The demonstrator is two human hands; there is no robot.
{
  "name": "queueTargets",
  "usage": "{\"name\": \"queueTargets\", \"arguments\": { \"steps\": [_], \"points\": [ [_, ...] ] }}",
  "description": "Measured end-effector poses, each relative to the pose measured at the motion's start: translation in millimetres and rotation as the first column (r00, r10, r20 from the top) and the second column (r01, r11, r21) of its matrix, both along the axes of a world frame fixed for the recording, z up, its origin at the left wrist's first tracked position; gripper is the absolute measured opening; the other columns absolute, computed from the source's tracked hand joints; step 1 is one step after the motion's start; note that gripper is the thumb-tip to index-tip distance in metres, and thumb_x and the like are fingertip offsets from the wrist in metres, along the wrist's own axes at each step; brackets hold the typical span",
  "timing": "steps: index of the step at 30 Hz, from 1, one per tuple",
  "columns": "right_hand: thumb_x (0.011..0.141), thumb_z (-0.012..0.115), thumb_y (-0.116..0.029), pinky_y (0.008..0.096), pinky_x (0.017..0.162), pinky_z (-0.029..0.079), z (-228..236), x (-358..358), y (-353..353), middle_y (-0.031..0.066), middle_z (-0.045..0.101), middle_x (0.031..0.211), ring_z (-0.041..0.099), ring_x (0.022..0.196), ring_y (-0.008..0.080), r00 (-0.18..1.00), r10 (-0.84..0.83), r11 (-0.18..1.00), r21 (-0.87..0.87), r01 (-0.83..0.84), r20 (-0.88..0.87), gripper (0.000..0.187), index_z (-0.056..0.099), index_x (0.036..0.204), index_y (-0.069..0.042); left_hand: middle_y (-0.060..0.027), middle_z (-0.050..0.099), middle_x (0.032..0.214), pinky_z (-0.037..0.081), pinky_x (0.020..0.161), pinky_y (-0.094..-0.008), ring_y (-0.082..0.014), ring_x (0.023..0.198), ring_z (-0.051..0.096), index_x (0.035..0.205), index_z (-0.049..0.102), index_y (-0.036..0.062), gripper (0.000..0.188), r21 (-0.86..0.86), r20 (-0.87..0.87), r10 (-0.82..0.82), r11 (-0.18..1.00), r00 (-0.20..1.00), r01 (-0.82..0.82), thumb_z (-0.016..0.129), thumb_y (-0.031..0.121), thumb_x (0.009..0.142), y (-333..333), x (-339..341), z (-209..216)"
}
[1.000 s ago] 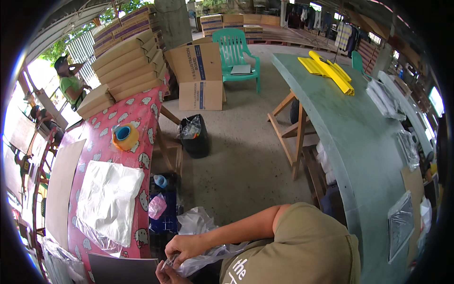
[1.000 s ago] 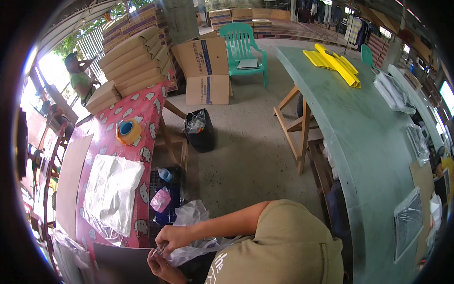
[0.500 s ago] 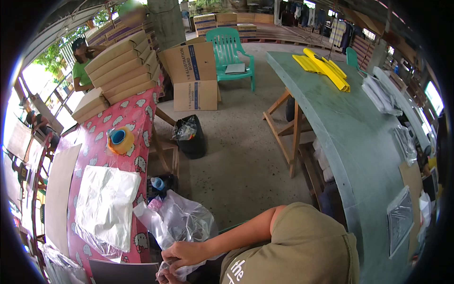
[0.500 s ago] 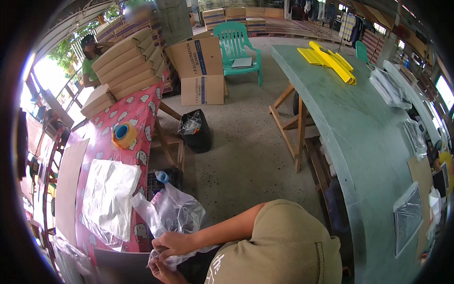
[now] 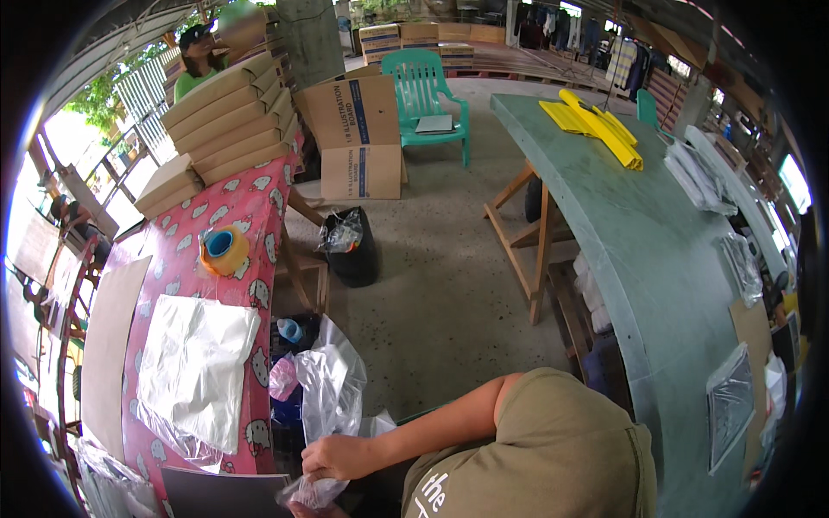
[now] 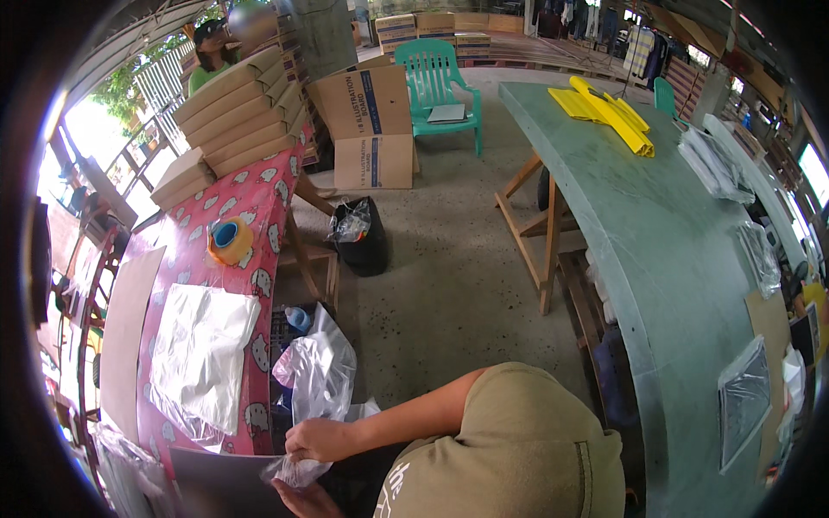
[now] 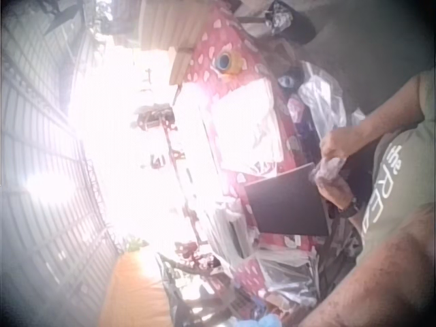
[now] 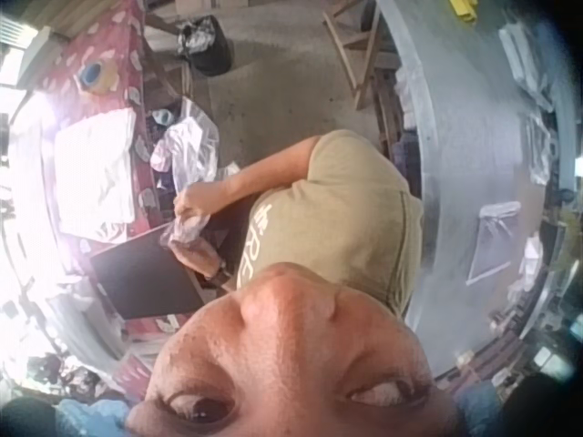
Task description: The person picks up paper boards and slides them into clear plastic bags, folding the top of the bag over before setting them aside.
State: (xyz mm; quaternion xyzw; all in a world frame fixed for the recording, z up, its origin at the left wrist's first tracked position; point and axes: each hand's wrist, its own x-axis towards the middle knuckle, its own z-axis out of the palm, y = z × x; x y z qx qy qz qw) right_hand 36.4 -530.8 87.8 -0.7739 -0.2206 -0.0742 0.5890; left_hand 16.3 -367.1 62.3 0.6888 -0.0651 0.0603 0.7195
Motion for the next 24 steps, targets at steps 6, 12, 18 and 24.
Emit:
{"name": "queueTargets", "arguments": {
  "steps": [6,12,18,24],
  "points": [
    [0.077,0.055,-0.019,0.0356,0.063,0.042,6,-4,3,0.0125,0.057,0.075,0.055,0.073,0.0295,0.994,-0.101,0.988,0.122,0.097,0.032,0.017,0.054,0.079,-0.002,-0.0197,0.054,0.099,0.042,0.079,-0.0359,-0.0304,0.087,0.054,0.107,0.05,-0.0013,0.032,0.387,0.147,-0.219,0.91,0.965,0.147,0.049,-0.001,0.075,-17,-10,44],
    [0.079,0.054,-0.019,0.0333,0.06,0.043,-3,-15,11,0.0118,0.057,0.072,0.056,0.07,0.0286,0.988,-0.104,0.994,-0.036,0.1,-0.114,0.015,0.052,0.081,-0.005,-0.0185,0.053,0.101,0.041,0.081,-0.0351,-0.0294,0.09,0.052,0.106,0.049,-0.0018,0.032,0.437,-0.054,-0.088,0.894,0.995,0.102,0.053,0.009,0.076,-9,-10,32],
    [0.08,0.054,-0.019,0.03,0.064,0.041,-11,-3,8,0.0097,0.057,0.076,0.056,0.074,0.0232,0.977,0.051,0.98,0.201,-0.008,-0.209,0.016,0.052,0.08,-0.004,-0.0144,0.05,0.107,0.034,0.089,-0.0341,-0.0236,0.1,0.046,0.105,0.045,-0.0057,0.039,-0.912,-0.107,-0.451,0.399,0.886,0.093,0.048,0.027,0.084,-6,-26,23],
    [0.083,0.052,-0.019,0.0275,0.07,0.04,-4,14,-4,0.0058,0.055,0.086,0.051,0.08,0.0147,0.747,0.654,0.739,0.309,-0.599,-0.117,0.017,0.054,0.089,-0.002,-0.0068,0.053,0.079,0.041,0.063,-0.0218,-0.012,0.072,0.051,0.095,0.048,-0.0029,0.027,-0.718,-0.44,-0.021,0.608,0.898,-0.338,0.051,0.022,0.083,8,-28,31]
  ]
}}
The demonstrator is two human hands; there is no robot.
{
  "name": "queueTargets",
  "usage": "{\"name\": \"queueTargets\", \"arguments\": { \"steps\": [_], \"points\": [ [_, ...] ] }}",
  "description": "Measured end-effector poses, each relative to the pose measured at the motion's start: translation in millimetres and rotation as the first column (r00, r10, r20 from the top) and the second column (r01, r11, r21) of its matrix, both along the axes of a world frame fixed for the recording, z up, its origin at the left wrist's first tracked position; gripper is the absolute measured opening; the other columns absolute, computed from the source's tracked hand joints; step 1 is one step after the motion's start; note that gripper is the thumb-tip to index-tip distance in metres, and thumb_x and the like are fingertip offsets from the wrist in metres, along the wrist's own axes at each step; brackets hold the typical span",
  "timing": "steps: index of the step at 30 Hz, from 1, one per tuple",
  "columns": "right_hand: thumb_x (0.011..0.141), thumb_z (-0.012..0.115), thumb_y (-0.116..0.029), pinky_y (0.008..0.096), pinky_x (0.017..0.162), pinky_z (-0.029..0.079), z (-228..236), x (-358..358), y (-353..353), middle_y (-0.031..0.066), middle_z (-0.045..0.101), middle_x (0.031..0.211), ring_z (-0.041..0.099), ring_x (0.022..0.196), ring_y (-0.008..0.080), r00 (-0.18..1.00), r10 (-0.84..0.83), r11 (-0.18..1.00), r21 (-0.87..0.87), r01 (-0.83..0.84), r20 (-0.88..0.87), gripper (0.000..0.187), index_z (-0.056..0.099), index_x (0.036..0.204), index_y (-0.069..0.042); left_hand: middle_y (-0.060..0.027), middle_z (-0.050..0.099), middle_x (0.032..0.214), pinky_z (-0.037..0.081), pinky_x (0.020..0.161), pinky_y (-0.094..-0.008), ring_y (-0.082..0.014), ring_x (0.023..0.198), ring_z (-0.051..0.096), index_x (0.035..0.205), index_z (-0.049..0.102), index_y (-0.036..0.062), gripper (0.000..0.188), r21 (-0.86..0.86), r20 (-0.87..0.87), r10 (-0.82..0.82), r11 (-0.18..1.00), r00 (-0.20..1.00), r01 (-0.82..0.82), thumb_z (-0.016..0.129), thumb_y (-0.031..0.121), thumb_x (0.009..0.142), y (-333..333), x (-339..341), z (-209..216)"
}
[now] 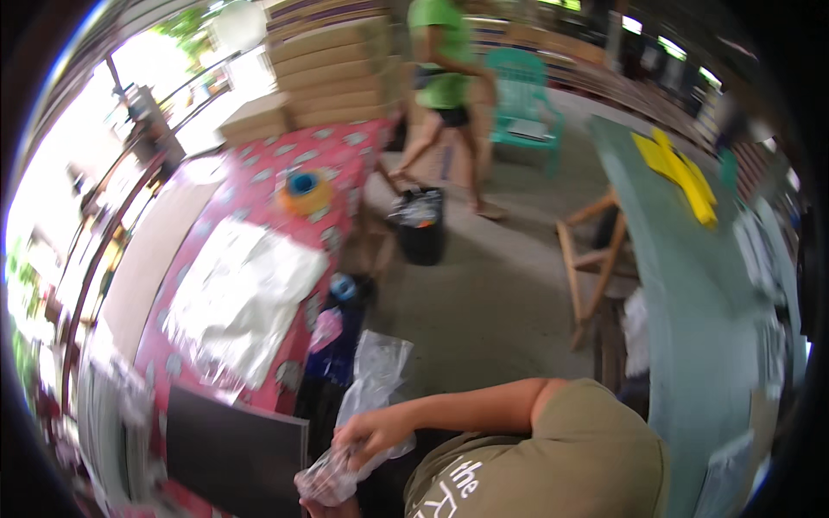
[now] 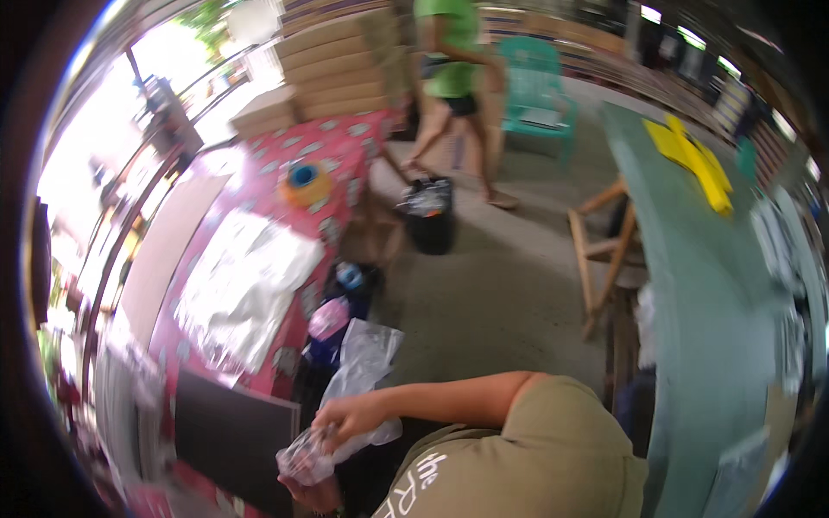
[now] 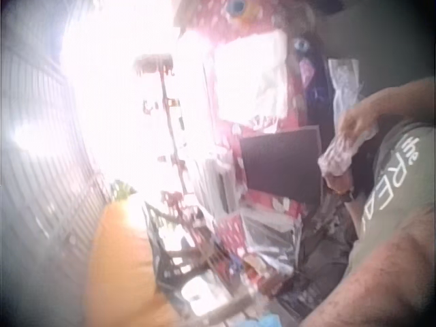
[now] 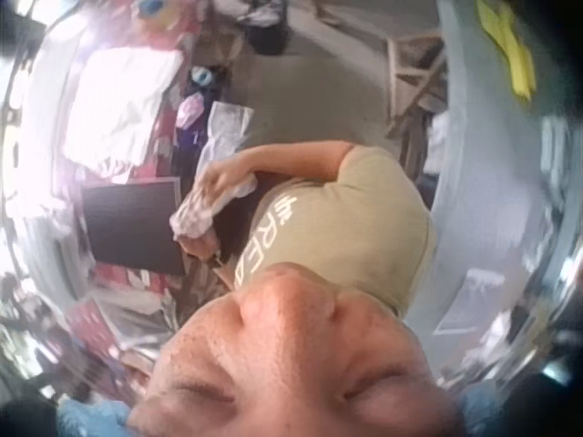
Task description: The person picks up paper boards and slides them into clear plastic bags, folding the top of the bag over before setting them aside.
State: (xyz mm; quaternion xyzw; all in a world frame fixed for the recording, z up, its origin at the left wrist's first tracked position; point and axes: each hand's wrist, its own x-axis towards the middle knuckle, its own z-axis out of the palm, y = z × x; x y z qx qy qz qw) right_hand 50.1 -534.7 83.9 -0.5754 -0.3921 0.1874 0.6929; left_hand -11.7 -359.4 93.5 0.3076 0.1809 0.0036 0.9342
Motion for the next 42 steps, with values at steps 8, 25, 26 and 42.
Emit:
{"name": "queueTargets", "arguments": {
  "steps": [8,25,26,42],
  "points": [
    [0.086,0.045,-0.014,0.021,0.049,0.041,12,34,-1,0.0044,0.056,0.07,0.052,0.06,0.0085,0.665,0.526,0.624,0.772,0.123,-0.531,0.01,0.052,0.091,-0.009,-0.0025,0.052,0.075,0.04,0.058,-0.0198,-0.0094,0.066,0.051,0.099,0.046,0.0012,0.038,0.743,-0.18,-0.38,0.552,0.907,0.379,0.063,0.025,0.075,87,-40,-42],
    [0.079,0.06,-0.014,0.0178,0.053,0.039,54,4,65,-0.0011,0.056,0.065,0.047,0.057,0.0027,0.805,0.476,0.821,-0.149,-0.551,-0.355,0.014,0.057,0.08,0.0,-0.0098,0.051,0.066,0.044,0.071,-0.0321,-0.0203,0.067,0.05,0.069,0.055,0.0002,0.029,0.322,0.428,-0.129,0.946,0.895,-0.018,0.051,0.026,0.082,70,-43,18],
    [0.079,0.06,-0.013,0.0173,0.053,0.039,52,2,67,-0.0015,0.056,0.065,0.047,0.058,0.0024,0.792,0.476,0.817,-0.141,-0.559,-0.383,0.014,0.057,0.08,0.0,-0.0137,0.054,0.088,0.042,0.077,-0.0378,-0.0249,0.083,0.051,0.087,0.054,0.0022,0.03,0.107,0.542,-0.068,0.994,0.838,0.012,0.053,0.031,0.08,83,-38,5],
    [0.079,0.061,-0.022,0.0193,0.054,0.037,53,17,71,-0.0038,0.05,0.062,0.043,0.06,0.0026,0.92,0.314,0.811,-0.439,-0.387,-0.233,0.023,0.058,0.083,0.0,-0.008,0.056,0.094,0.042,0.081,-0.0324,-0.018,0.09,0.054,0.098,0.051,-0.0006,0.027,-0.003,0.233,-0.153,0.987,0.96,0.159,0.044,0.023,0.087,69,-56,-7]
  ]
}}
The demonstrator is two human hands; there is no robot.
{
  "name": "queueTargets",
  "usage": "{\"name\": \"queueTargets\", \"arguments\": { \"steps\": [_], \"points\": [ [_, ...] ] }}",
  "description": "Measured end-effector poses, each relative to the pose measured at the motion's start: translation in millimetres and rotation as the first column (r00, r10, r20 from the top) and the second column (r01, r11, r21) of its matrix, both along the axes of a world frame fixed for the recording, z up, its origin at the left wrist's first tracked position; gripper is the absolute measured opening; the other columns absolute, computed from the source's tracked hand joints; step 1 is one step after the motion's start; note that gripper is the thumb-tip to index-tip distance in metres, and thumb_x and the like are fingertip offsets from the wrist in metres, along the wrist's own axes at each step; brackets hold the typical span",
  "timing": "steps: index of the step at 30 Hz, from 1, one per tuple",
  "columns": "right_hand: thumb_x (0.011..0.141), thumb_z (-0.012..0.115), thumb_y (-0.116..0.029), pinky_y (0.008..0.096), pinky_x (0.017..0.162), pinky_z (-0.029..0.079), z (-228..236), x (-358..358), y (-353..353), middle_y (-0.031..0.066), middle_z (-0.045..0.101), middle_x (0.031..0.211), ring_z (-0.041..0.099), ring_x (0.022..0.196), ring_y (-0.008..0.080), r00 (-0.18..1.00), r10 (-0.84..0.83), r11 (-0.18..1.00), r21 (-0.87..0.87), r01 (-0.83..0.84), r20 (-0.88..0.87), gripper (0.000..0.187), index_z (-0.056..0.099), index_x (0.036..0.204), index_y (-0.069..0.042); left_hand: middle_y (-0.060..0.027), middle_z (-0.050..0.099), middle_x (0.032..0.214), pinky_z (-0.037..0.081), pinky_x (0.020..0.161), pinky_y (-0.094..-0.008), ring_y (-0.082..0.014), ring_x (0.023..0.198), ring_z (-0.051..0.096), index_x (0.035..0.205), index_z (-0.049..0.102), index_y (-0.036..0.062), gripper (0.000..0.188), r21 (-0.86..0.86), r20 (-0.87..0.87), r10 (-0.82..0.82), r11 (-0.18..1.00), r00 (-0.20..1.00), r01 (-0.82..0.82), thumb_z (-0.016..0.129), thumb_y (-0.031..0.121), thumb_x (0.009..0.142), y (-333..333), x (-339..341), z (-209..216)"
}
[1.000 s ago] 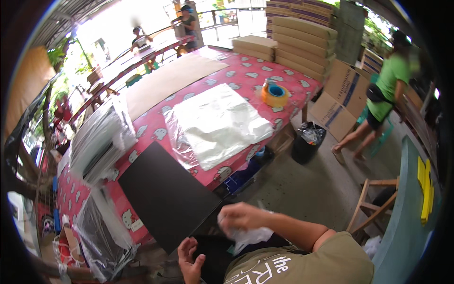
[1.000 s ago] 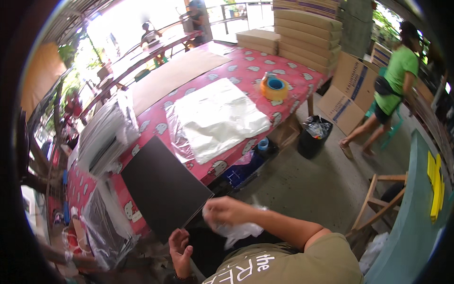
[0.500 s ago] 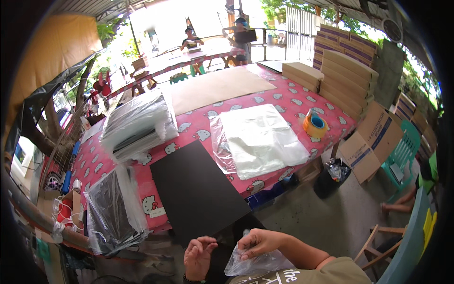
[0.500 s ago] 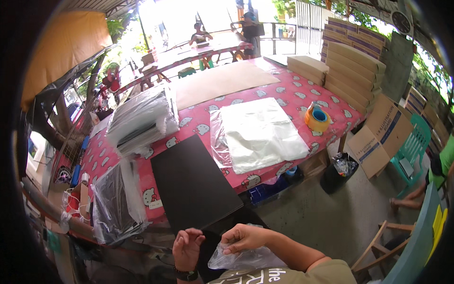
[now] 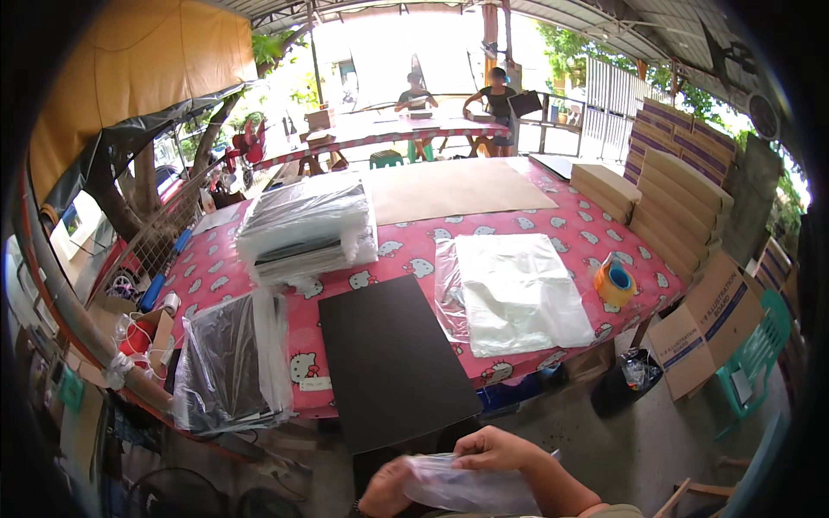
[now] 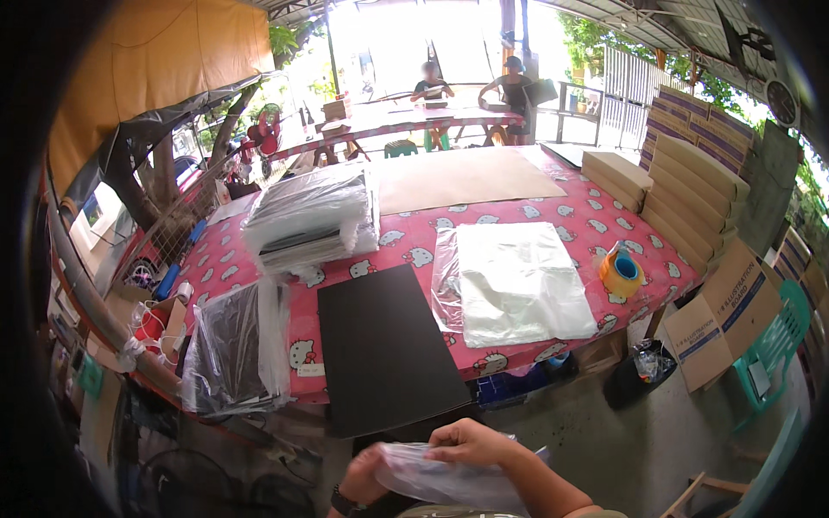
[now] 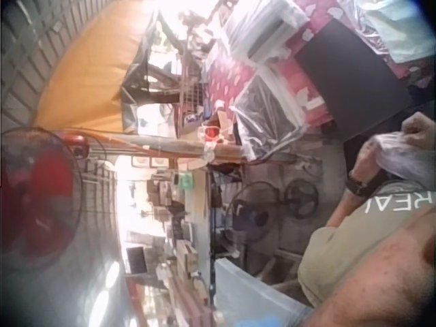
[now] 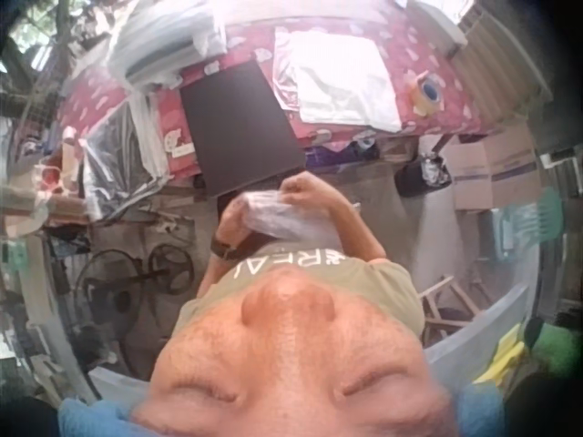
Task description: The person picks up paper boards and slides them into clear plastic bags, folding the top of the bag over before setting them aside.
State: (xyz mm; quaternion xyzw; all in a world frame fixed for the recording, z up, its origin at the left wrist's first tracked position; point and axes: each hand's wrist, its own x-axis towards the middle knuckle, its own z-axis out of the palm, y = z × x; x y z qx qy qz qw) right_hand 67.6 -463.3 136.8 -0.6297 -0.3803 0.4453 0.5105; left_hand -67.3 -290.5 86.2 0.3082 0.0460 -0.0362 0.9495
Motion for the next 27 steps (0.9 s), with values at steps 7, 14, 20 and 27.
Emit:
{"name": "queueTargets", "arguments": {
  "steps": [7,14,20,27],
  "points": [
    [0.075,0.064,-0.02,0.0237,0.061,0.04,-39,-12,8,0.0005,0.055,0.071,0.048,0.067,0.0075,0.819,0.449,0.893,0.205,-0.4,-0.357,0.024,0.058,0.084,0.001,-0.0119,0.061,0.09,0.043,0.08,-0.0382,-0.0236,0.085,0.057,0.092,0.058,0.0037,0.027,-0.477,-0.081,0.533,0.721,0.842,-0.502,0.041,0.024,0.085,38,19,4],
    [0.067,0.069,-0.018,0.0292,0.074,0.041,-70,-4,-4,0.0114,0.058,0.088,0.055,0.082,0.0187,0.574,0.696,0.701,0.582,-0.412,-0.432,0.039,0.056,0.093,0.007,-0.0127,0.056,0.104,0.036,0.087,-0.0397,-0.0248,0.097,0.051,0.105,0.052,0.0023,0.04,-0.364,0.185,0.632,0.755,0.752,-0.545,0.044,0.033,0.08,86,0,6],
    [0.065,0.07,-0.017,0.0324,0.082,0.039,-81,2,-8,0.0159,0.055,0.099,0.052,0.093,0.023,0.626,0.675,0.679,0.661,-0.32,-0.39,0.042,0.056,0.094,0.009,-0.0115,0.051,0.112,0.033,0.091,-0.0382,-0.0243,0.103,0.047,0.113,0.046,0.0014,0.057,-0.432,0.073,0.61,0.732,0.789,-0.526,0.045,0.047,0.079,67,11,13],
    [0.087,0.038,-0.038,0.0356,0.065,0.046,-49,43,-41,0.0102,0.057,0.077,0.056,0.069,0.0206,0.526,-0.254,0.399,0.408,0.821,-0.811,0.036,0.054,0.089,-0.006,-0.0084,0.054,0.079,0.04,0.05,-0.0194,-0.0093,0.051,0.046,0.124,0.026,-0.0073,0.087,0.061,-0.022,-0.212,0.975,0.977,0.213,0.057,0.052,0.069,19,-9,-34]
  ]
}}
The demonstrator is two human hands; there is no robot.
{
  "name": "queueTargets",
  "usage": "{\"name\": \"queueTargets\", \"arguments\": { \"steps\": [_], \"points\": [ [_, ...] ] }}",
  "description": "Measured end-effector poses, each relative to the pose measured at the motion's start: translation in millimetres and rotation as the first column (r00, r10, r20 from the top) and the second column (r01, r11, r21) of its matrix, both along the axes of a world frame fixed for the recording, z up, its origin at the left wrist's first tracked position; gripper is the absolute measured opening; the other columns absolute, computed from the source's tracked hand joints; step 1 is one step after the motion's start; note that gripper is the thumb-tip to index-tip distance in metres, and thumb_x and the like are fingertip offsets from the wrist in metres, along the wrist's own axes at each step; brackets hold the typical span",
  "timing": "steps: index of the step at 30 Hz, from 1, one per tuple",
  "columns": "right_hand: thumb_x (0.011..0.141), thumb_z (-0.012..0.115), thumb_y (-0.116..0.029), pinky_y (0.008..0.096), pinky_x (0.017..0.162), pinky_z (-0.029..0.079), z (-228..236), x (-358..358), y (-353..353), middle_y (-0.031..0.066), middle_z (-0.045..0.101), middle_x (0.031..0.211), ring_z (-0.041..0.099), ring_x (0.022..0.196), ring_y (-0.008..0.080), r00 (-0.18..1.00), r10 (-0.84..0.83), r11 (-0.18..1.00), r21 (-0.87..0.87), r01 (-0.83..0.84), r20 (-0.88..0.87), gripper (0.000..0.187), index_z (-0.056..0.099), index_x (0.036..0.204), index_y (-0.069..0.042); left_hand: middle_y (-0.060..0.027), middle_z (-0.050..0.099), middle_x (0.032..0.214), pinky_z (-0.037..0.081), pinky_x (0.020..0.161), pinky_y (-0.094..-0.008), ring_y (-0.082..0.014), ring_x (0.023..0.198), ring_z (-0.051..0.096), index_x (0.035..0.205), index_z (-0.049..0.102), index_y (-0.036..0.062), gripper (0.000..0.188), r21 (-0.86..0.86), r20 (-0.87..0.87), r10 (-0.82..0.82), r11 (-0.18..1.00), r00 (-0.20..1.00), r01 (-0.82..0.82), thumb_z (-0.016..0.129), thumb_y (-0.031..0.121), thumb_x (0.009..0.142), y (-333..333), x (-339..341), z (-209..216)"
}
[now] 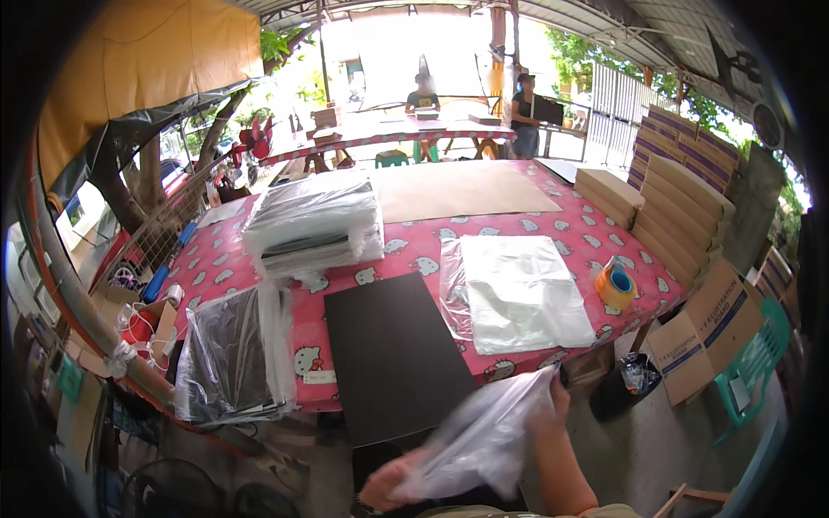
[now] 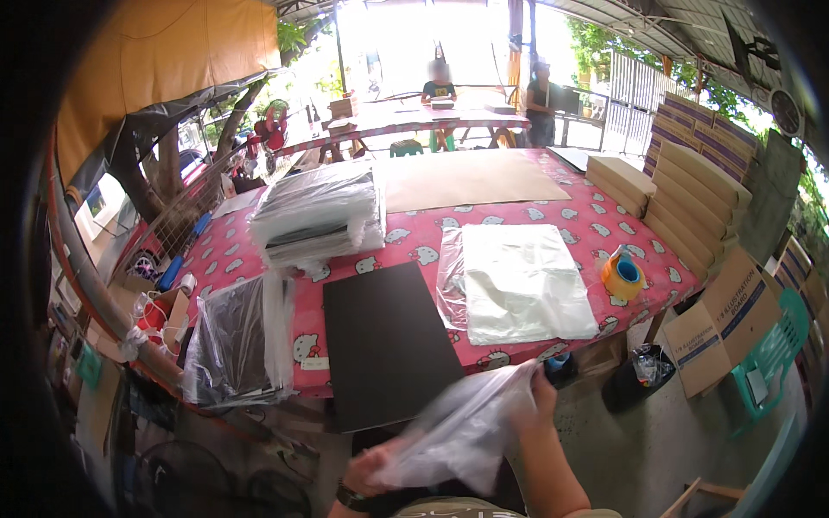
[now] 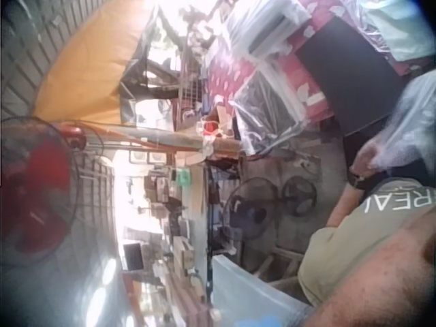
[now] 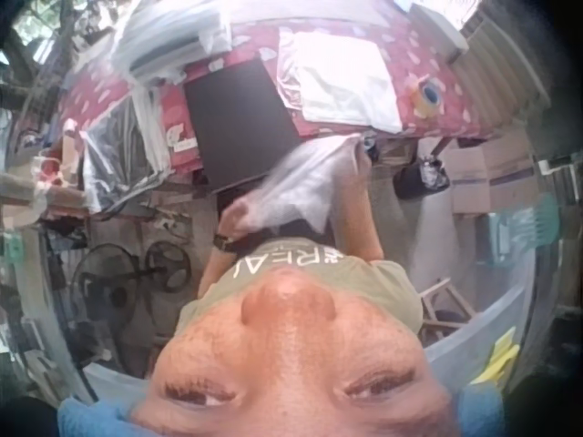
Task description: The person picks up paper boards and slides them into clear plastic bags, folding the top of the bag over before setting them aside.
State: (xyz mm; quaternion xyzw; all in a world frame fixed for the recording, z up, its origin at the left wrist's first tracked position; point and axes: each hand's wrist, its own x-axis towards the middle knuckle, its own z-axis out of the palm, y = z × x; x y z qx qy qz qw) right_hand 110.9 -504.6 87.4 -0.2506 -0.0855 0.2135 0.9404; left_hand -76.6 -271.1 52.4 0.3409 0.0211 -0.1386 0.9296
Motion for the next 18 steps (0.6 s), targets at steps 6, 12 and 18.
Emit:
{"name": "queueTargets", "arguments": {
  "steps": [6,12,18],
  "points": [
    [0.078,0.046,-0.052,0.0335,0.061,0.048,-6,-1,-3,0.0134,0.058,0.077,0.057,0.063,0.0174,0.783,0.597,0.642,0.481,-0.597,0.175,0.052,0.052,0.092,-0.003,-0.0108,0.056,0.081,0.039,0.079,-0.0385,-0.0247,0.079,0.052,0.069,0.057,0.0012,0.036,-0.598,0.418,0.447,0.791,0.791,-0.13,0.059,0.037,0.071,-2,13,-7],
    [0.061,0.071,-0.02,0.0276,0.064,0.045,-13,-43,12,0.0133,0.057,0.091,0.056,0.076,0.0142,0.301,0.93,0.358,-0.342,-0.869,0.209,0.071,0.039,0.113,0.015,-0.0103,0.058,0.098,0.046,0.071,-0.0362,-0.0203,0.076,0.057,0.095,0.057,0.008,0.041,-0.537,0.049,0.835,0.484,0.548,-0.69,0.044,0.045,0.082,55,9,41],
    [0.075,0.054,-0.041,0.0316,0.055,0.045,-84,22,-4,0.0068,0.055,0.069,0.051,0.055,0.0158,0.762,0.619,0.624,0.471,-0.624,0.19,0.041,0.056,0.087,-0.002,-0.0145,0.056,0.097,0.048,0.068,-0.0301,-0.0203,0.079,0.056,0.126,0.031,0.0031,0.067,-0.196,0.039,0.278,0.944,0.96,-0.266,0.049,0.047,0.079,-4,8,51]
  ]
}}
